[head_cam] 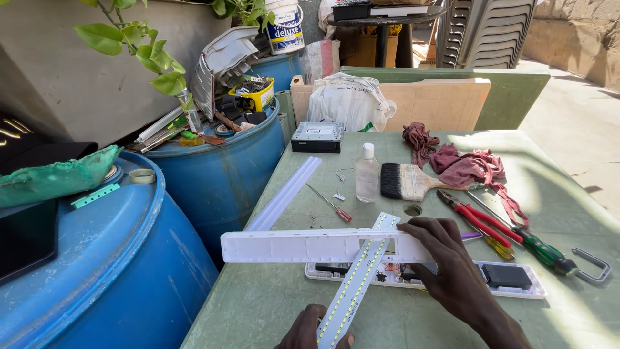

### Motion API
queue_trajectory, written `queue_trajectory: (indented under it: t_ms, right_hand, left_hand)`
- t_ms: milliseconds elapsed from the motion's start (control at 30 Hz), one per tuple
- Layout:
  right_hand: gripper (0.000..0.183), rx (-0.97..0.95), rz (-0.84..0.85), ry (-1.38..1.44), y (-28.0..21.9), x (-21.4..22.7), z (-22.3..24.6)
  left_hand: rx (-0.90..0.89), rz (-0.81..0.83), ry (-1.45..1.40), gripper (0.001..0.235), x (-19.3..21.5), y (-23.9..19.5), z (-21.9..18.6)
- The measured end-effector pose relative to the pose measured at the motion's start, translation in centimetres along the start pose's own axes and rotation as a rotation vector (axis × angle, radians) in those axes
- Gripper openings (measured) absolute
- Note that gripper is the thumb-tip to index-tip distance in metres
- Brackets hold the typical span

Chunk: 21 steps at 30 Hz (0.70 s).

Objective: Assembling a solar-powered light by connecting internal wiring to a circuit board and fitting components like batteries and an LED strip into a plastic casing.

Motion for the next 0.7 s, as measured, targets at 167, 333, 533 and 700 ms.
queue_trajectory:
  t_ms: [167,333,533,700]
  right_hand:
    - [0.067,-0.042,-0.113,-0.041,-1.7,-0.9,1.6]
    - [0.066,-0.124,-0.167,-0.043,-2.5,-1.5,2.3]
    - [0.066,-0.150,-0.200,-0.081,-3.3,-2.5,3.7]
    - [0.065,-0.196,-0.210,-0.124,-3.8,-3.6,5.1]
  left_hand:
    - [-0.214,-0.287,-0.118,0.041,-0.9,-1.1,-0.3]
    - [-0.221,-0.372,-0.111,0.034,1.0,-2.2,-0.5]
    - [0.000,-0.097,-0.017,0.040,1.8,-2.9,1.0]
    - [0.039,-0.059,0.012,0.044,3.6,-3.2,0.7]
Point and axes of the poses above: each hand's wrist, its own y-axis towards the middle knuckle, its own x-axis out of the back of the hand, z = x × y, the point moved 4 cm from there along y, towards the middle knuckle, and after that the axes turned 11 degrees about -x, right-handed, at the moved point
